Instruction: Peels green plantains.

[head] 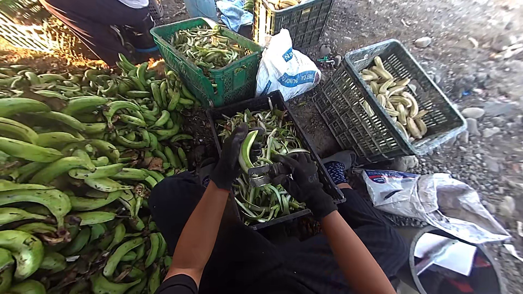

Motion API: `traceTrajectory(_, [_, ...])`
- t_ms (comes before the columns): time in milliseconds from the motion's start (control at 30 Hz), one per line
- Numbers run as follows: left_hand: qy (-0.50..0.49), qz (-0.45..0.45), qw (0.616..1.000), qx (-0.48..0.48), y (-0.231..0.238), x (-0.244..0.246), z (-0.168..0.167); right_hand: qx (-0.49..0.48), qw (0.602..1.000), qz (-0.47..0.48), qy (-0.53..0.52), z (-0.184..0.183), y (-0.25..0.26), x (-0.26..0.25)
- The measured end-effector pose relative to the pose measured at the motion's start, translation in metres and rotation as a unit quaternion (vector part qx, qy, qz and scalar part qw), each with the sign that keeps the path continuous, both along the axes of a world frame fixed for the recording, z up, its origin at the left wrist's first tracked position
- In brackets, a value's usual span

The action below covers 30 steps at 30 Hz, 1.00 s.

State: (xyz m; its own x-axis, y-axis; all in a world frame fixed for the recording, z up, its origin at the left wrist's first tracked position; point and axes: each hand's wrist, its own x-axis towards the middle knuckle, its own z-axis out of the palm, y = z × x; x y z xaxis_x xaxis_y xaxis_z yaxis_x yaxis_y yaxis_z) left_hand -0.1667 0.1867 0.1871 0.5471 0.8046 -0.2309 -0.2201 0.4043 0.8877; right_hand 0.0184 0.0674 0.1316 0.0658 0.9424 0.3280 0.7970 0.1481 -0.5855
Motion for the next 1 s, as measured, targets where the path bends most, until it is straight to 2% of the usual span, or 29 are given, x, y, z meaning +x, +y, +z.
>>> traceTrajectory(100, [0.066, 0.018, 0.996, 0.050, -0.010, 0.001, -0.008, -0.070, 0.997, -0.031, -0.002, 0.008, 0.002, -0.006])
traceTrajectory(167, [0.115, 0.031, 0.987, 0.104, -0.015, 0.002, -0.016, -0.128, 0.986, -0.095, 0.045, 0.010, 0.011, -0.015])
traceTrajectory(233, [0.154, 0.048, 0.977, 0.139, -0.018, 0.008, -0.023, -0.195, 0.958, -0.158, 0.136, 0.014, 0.024, -0.019])
traceTrajectory(333, [0.162, 0.056, 0.973, 0.155, -0.018, 0.014, -0.018, -0.182, 0.927, -0.202, 0.257, 0.009, 0.030, -0.010])
traceTrajectory(400, [0.151, 0.029, 0.971, 0.182, -0.008, 0.007, -0.020, -0.176, 0.925, -0.212, 0.262, 0.004, 0.025, 0.000])
traceTrajectory(433, [0.183, 0.006, 0.962, 0.204, -0.006, 0.001, -0.023, -0.185, 0.925, -0.217, 0.250, -0.001, 0.017, 0.008])
traceTrajectory(500, [0.316, -0.086, 0.912, 0.246, -0.010, -0.007, -0.021, -0.199, 0.918, -0.216, 0.267, -0.023, -0.007, 0.028])
traceTrajectory(533, [0.399, -0.171, 0.861, 0.266, -0.013, -0.004, -0.019, -0.185, 0.903, -0.218, 0.320, -0.039, -0.021, 0.038])
traceTrajectory(567, [0.470, -0.278, 0.788, 0.282, -0.015, 0.004, -0.017, -0.154, 0.875, -0.219, 0.403, -0.056, -0.035, 0.043])
traceTrajectory(600, [0.510, -0.374, 0.717, 0.295, -0.017, 0.016, -0.018, -0.117, 0.831, -0.209, 0.502, -0.069, -0.050, 0.045])
traceTrajectory(633, [0.518, -0.433, 0.672, 0.304, -0.020, 0.031, -0.015, -0.078, 0.777, -0.205, 0.590, -0.078, -0.064, 0.043])
traceTrajectory(667, [0.508, -0.453, 0.659, 0.322, -0.022, 0.050, -0.005, -0.042, 0.719, -0.210, 0.661, -0.083, -0.073, 0.039])
traceTrajectory(700, [0.479, -0.430, 0.683, 0.346, -0.024, 0.073, 0.013, -0.008, 0.665, -0.215, 0.715, -0.085, -0.080, 0.035])
traceTrajectory(733, [0.428, -0.371, 0.736, 0.371, -0.024, 0.097, 0.033, 0.015, 0.628, -0.222, 0.746, -0.087, -0.085, 0.031])
traceTrajectory(800, [0.262, -0.244, 0.845, 0.398, -0.018, 0.146, 0.061, 0.033, 0.590, -0.227, 0.774, -0.090, -0.096, 0.023])
traceTrajectory(867, [0.109, -0.175, 0.907, 0.366, -0.021, 0.192, 0.094, 0.028, 0.575, -0.230, 0.785, -0.094, -0.107, 0.018])
traceTrajectory(933, [0.062, -0.147, 0.918, 0.364, -0.033, 0.210, 0.113, 0.028, 0.566, -0.226, 0.792, -0.098, -0.116, 0.018])
traceTrajectory(1000, [0.117, -0.177, 0.884, 0.416, -0.038, 0.194, 0.110, 0.042, 0.558, -0.211, 0.801, -0.100, -0.124, 0.021])
